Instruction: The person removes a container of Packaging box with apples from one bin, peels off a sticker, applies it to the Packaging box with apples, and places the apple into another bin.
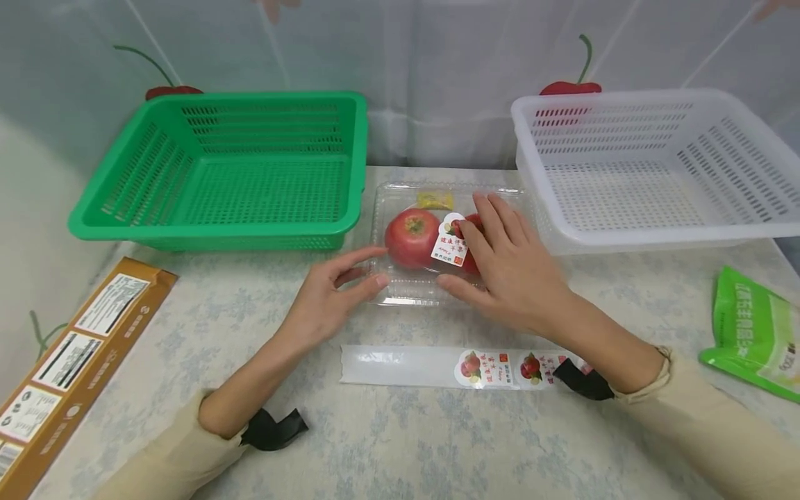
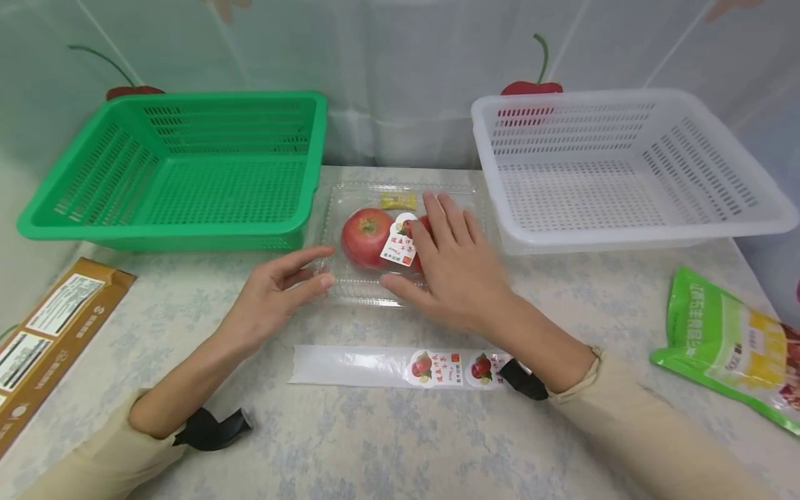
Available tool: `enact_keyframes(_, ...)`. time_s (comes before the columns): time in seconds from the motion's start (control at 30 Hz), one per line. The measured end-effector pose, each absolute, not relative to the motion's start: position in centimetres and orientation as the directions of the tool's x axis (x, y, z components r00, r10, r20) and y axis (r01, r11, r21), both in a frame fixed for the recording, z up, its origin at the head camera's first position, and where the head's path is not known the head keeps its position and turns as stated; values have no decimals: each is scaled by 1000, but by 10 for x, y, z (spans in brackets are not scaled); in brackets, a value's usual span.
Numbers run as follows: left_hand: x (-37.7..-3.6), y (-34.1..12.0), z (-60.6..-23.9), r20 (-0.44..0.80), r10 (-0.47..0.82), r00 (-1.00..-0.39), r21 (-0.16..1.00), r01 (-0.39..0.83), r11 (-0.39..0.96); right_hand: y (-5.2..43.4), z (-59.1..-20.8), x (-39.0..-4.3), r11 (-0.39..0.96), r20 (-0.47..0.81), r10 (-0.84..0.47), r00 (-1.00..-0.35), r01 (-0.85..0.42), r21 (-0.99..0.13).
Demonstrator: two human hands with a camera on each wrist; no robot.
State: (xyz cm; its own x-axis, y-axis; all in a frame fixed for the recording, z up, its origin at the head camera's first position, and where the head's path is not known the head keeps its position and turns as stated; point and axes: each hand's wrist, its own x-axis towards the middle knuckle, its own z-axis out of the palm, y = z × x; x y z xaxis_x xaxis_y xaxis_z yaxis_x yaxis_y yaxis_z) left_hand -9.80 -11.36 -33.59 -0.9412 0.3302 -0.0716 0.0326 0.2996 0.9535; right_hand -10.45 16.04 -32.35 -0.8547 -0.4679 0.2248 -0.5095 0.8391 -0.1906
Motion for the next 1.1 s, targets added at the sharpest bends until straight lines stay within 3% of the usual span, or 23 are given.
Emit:
enact_keyframes(0.17, -97, -111, -338, -83, 334, -939, 960, 15, 280, 153, -313, -104, 897, 29, -414, -910, -413, -160)
enact_keyframes(0.33, -96, -115, -336, -100, 315, -944, 956, -3, 294, 150, -308, -110, 914, -25, -382, -924, -373, -159)
enact_keyframes(0.6, -97, -113, -335, -92, 316, -944, 957, 4, 290, 154, -319, -112, 872, 251, -328, -911, -394, -290)
enact_keyframes(0.83, -98, -114, -333, -103, 306, -947, 958, -11, 288, 156, -326, -113, 793, 513, -335, -790, -531, -300)
enact_keyframes(0.93, -98, -115, -333, -102, 308, -946, 959, -11, 284, 156, -328, -112, 774, 563, -335, -755, -562, -293)
enact_keyframes(1.1, -97, -115, -332, -107, 311, -944, 960, -18, 278, 157, -330, -112, 774, 569, -331, -753, -562, -293)
